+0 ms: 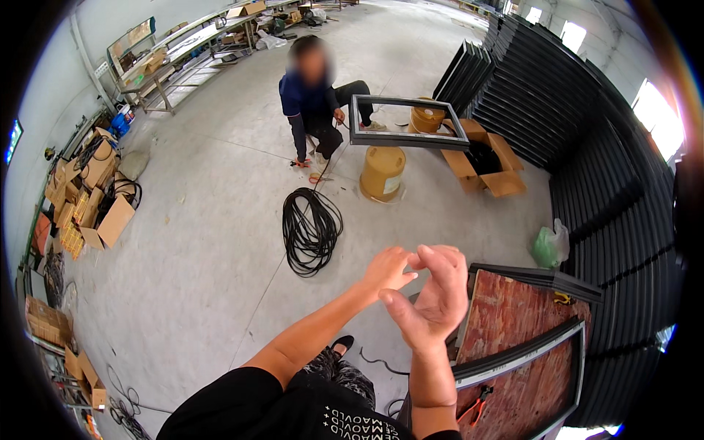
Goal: The person places a rectangular metal frame onto a workbench and presses a black rubber seal into the edge channel by hand, using a pair of pliers to cut the seal to length.
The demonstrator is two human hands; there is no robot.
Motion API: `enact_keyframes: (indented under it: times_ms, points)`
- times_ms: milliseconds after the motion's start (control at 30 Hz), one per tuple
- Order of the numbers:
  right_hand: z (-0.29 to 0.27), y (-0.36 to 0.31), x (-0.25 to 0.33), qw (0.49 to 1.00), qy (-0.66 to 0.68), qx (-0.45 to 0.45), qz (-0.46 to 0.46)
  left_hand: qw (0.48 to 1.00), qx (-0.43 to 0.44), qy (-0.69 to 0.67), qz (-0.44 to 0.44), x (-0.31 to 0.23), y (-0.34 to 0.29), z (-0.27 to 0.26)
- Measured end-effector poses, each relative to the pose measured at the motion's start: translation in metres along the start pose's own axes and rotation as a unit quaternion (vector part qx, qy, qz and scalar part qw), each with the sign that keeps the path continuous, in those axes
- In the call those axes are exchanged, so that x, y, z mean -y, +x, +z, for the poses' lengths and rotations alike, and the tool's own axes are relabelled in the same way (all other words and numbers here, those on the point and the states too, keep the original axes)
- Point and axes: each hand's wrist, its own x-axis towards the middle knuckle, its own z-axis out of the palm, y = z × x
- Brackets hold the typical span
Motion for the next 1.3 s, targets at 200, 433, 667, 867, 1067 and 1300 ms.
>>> enact_keyframes:
  times_ms: [200, 433, 667, 867, 1067, 1300]
  points:
    - [-0.017, -0.021, -0.021, 0.986, 0.062, 0.139, 0.065, 0.991, -0.009, 0.028, 0.127, -0.025, -0.02, -0.018]
    - [-0.044, -0.028, -0.037, 0.976, 0.063, 0.019, 0.206, 0.989, -0.045, 0.143, 0.006, -0.019, -0.005, -0.012]
    - [-0.03, 0.012, -0.019, 0.988, -0.096, 0.099, -0.062, 0.992, -0.005, 0.123, 0.041, -0.008, 0.019, -0.02]
    - [-0.03, -0.022, -0.034, 0.982, -0.144, 0.123, 0.011, 0.989, -0.083, 0.122, 0.023, -0.038, 0.01, -0.05]
    - [-0.021, -0.022, -0.035, 0.991, -0.103, 0.083, -0.009, 0.987, -0.041, 0.153, -0.002, -0.015, 0.001, -0.036]
    - [-0.011, -0.038, -0.034, 0.99, -0.098, 0.097, 0.027, 0.991, 0.061, 0.096, -0.066, -0.008, -0.019, -0.019]
